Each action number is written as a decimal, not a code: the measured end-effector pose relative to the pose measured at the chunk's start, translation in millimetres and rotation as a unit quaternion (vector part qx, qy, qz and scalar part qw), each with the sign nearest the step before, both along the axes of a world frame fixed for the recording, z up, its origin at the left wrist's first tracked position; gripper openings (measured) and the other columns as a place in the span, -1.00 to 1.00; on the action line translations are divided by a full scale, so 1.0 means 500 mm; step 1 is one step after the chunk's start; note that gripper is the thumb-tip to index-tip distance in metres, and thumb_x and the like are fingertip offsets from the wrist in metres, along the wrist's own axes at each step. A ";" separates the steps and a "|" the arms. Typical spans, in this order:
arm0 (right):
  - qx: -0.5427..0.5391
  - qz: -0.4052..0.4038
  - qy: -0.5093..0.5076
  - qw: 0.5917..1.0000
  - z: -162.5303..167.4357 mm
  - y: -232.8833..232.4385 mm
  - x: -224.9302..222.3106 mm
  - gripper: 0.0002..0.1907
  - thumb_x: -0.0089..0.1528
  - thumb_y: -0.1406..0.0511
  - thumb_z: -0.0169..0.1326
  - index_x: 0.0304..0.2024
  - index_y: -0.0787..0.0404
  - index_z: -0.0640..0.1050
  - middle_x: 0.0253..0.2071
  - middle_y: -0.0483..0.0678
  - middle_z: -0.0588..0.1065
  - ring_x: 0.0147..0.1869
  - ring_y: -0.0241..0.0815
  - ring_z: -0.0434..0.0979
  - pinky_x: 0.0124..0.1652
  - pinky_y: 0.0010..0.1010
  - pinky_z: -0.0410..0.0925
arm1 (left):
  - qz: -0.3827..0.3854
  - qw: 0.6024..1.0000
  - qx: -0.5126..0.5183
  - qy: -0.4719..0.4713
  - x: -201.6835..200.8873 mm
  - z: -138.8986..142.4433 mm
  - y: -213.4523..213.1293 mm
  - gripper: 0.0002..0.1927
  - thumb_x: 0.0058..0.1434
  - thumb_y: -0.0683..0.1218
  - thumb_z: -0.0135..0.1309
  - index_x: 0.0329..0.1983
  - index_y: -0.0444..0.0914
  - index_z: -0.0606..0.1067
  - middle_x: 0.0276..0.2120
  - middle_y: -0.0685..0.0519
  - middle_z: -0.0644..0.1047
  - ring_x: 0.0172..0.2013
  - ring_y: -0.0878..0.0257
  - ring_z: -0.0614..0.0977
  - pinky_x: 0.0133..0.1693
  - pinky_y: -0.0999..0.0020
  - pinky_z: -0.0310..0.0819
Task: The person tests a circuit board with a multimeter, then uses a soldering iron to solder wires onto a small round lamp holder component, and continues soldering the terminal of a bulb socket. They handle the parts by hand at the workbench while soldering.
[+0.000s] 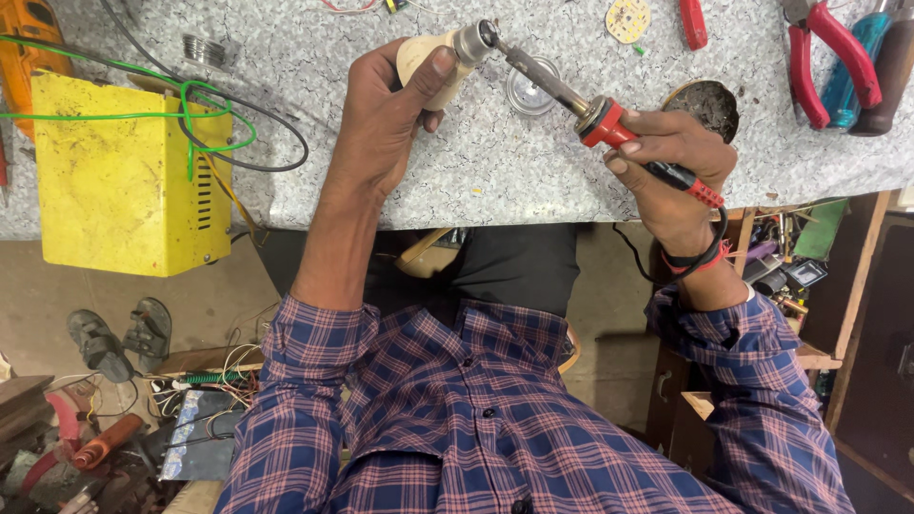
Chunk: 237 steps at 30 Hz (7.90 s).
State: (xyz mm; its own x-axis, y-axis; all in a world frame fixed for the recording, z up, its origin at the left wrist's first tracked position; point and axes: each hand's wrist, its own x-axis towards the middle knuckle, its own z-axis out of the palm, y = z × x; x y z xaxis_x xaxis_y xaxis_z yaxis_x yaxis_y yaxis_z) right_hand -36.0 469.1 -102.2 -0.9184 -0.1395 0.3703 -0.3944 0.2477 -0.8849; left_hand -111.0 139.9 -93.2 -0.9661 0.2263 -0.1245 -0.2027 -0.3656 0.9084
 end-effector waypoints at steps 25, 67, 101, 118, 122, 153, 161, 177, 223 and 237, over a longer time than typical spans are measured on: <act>-0.234 0.052 -0.107 0.965 -0.026 0.004 -0.009 -0.74 0.25 0.52 0.35 -0.05 0.22 0.62 0.06 0.06 0.55 0.05 -0.13 0.63 0.05 -0.33 0.53 | -0.011 1.000 0.000 0.012 0.004 0.001 -0.002 -0.54 0.30 0.15 0.30 -0.08 -0.35 0.58 -0.32 0.08 0.58 -0.36 0.42 0.53 -0.41 0.50 0.40; -0.307 0.087 -0.118 0.940 -0.030 0.009 -0.013 -0.74 0.28 0.53 0.32 -0.04 0.20 0.63 0.04 0.04 0.57 0.12 -0.13 0.62 0.05 -0.40 0.49 | -0.024 1.000 0.015 0.003 0.008 0.006 -0.001 -0.51 0.27 0.18 0.31 -0.09 -0.35 0.59 -0.33 0.10 0.58 -0.37 0.43 0.54 -0.41 0.50 0.42; -0.318 0.070 -0.138 0.935 -0.027 0.010 -0.012 -0.71 0.26 0.51 0.34 -0.01 0.23 0.61 0.08 0.07 0.56 0.02 -0.10 0.63 0.06 -0.37 0.51 | -0.013 1.000 0.012 0.008 0.005 0.007 -0.001 -0.52 0.27 0.17 0.32 -0.09 -0.35 0.59 -0.32 0.09 0.59 -0.36 0.42 0.54 -0.41 0.51 0.40; -0.319 0.083 -0.125 0.936 -0.026 0.007 -0.014 -0.73 0.30 0.46 0.33 0.01 0.17 0.61 0.11 0.06 0.55 0.19 -0.09 0.61 0.18 -0.30 0.50 | -0.003 1.000 0.002 0.024 0.005 -0.001 0.002 -0.57 0.30 0.12 0.31 -0.08 -0.35 0.58 -0.32 0.10 0.59 -0.37 0.44 0.52 -0.40 0.51 0.39; -0.320 0.074 -0.140 0.934 -0.024 0.007 -0.015 -0.74 0.29 0.48 0.34 0.00 0.19 0.62 0.11 0.09 0.56 0.13 -0.12 0.60 0.10 -0.36 0.47 | -0.001 1.000 0.004 0.024 0.006 -0.002 0.002 -0.57 0.30 0.12 0.31 -0.10 -0.34 0.59 -0.33 0.09 0.58 -0.37 0.44 0.52 -0.41 0.52 0.38; -0.337 0.074 -0.139 0.928 -0.034 0.012 -0.017 -0.74 0.31 0.48 0.33 0.02 0.18 0.62 0.10 0.08 0.55 0.13 -0.11 0.61 0.08 -0.37 0.50 | -0.006 1.000 0.016 0.019 0.007 0.000 0.008 -0.56 0.30 0.14 0.31 -0.11 -0.34 0.59 -0.33 0.11 0.57 -0.37 0.44 0.51 -0.40 0.51 0.38; -0.338 0.071 -0.134 0.929 -0.034 0.010 -0.019 -0.78 0.31 0.46 0.32 -0.02 0.21 0.62 0.08 0.10 0.56 0.12 -0.12 0.63 0.08 -0.40 0.52 | -0.002 1.000 0.002 0.026 0.006 0.000 0.009 -0.57 0.29 0.14 0.30 -0.11 -0.34 0.59 -0.34 0.11 0.57 -0.38 0.44 0.52 -0.42 0.51 0.39; -0.343 0.067 -0.142 0.926 -0.032 0.011 -0.014 -0.74 0.29 0.46 0.35 0.00 0.19 0.62 0.09 0.07 0.55 0.13 -0.11 0.62 0.10 -0.39 0.52 | -0.007 1.000 0.014 0.019 0.008 0.003 0.009 -0.55 0.29 0.14 0.31 -0.10 -0.35 0.60 -0.34 0.11 0.58 -0.38 0.43 0.51 -0.41 0.51 0.38; -0.336 0.075 -0.138 0.929 -0.039 0.016 -0.015 -0.74 0.30 0.46 0.33 0.02 0.17 0.62 0.10 0.07 0.55 0.11 -0.12 0.62 0.08 -0.38 0.50 | 0.003 1.000 0.008 0.029 0.008 0.000 0.013 -0.55 0.28 0.14 0.30 -0.11 -0.35 0.60 -0.35 0.10 0.59 -0.40 0.44 0.53 -0.43 0.53 0.40; -0.333 0.064 -0.129 0.932 -0.041 0.015 -0.015 -0.74 0.29 0.46 0.35 0.01 0.21 0.61 0.08 0.08 0.56 0.07 -0.14 0.62 0.04 -0.43 0.50 | 0.008 0.999 0.022 0.024 0.009 -0.001 0.012 -0.58 0.30 0.12 0.31 -0.11 -0.35 0.60 -0.34 0.09 0.58 -0.40 0.43 0.52 -0.42 0.51 0.39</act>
State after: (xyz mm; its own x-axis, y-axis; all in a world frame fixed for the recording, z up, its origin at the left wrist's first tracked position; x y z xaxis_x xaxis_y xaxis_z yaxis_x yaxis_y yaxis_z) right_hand -43.3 476.4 -122.9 -0.9805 -0.0725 0.1825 -0.1353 -0.4240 -0.8955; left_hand -106.6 146.1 -93.7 -0.9743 0.2150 -0.0675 -0.1524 -0.4079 0.9002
